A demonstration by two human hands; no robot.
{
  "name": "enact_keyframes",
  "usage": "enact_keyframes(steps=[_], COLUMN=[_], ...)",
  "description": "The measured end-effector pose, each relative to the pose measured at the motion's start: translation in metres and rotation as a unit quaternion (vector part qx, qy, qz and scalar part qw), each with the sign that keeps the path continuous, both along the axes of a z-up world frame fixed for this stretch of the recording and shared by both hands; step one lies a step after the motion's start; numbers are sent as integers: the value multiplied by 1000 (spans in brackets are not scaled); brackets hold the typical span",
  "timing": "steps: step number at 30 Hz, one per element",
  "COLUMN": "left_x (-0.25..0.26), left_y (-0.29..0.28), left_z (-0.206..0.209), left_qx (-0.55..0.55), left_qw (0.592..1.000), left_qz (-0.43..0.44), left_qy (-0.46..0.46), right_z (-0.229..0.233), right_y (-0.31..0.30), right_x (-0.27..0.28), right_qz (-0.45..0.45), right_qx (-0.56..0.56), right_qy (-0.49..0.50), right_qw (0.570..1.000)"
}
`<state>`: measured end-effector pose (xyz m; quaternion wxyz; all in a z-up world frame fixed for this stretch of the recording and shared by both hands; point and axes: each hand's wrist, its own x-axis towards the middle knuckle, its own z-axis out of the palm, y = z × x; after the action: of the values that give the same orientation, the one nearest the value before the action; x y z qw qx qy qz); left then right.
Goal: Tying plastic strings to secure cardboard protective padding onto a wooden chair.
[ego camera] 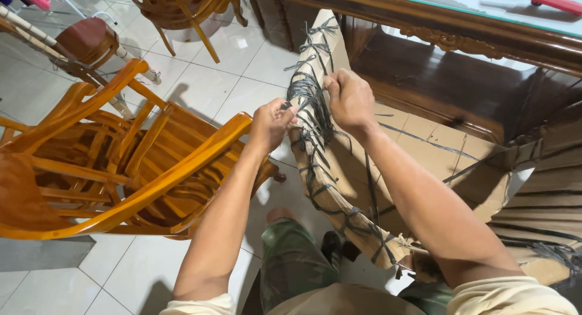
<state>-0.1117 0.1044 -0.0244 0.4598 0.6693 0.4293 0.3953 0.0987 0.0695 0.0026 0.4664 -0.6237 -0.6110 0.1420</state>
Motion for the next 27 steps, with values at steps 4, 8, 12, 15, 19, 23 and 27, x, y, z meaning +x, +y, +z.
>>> enact_keyframes(steps=[4,8,12,15,19,23,27], left_x=[-1,-2,-2,-1,4,2,1], left_y=[0,-3,-9,2,16,25,30], left_z=[2,4,10,3,-7,-5,-2], left_qx=[40,61,38,36,9,17,39], left_qw=[995,988,991,984,984,976,966], left_qz=[10,23,38,44,50,55,56], left_qy=[89,142,127,170,169,209,247], right_z=[14,13,-1,-6,-36,-70,-57], right_y=[-7,-12,-9,-19,-16,6,-3], right_x=[-1,-27,-31,-42,-50,-50,-52], right_qz=[81,182,141,126,106,62,33], right_qx=[-16,-149,-217,-130,55,227,234], right_qy=[-102,-91,-79,-54,-117,-215,-305], right_qw=[991,968,963,982,986,948,922])
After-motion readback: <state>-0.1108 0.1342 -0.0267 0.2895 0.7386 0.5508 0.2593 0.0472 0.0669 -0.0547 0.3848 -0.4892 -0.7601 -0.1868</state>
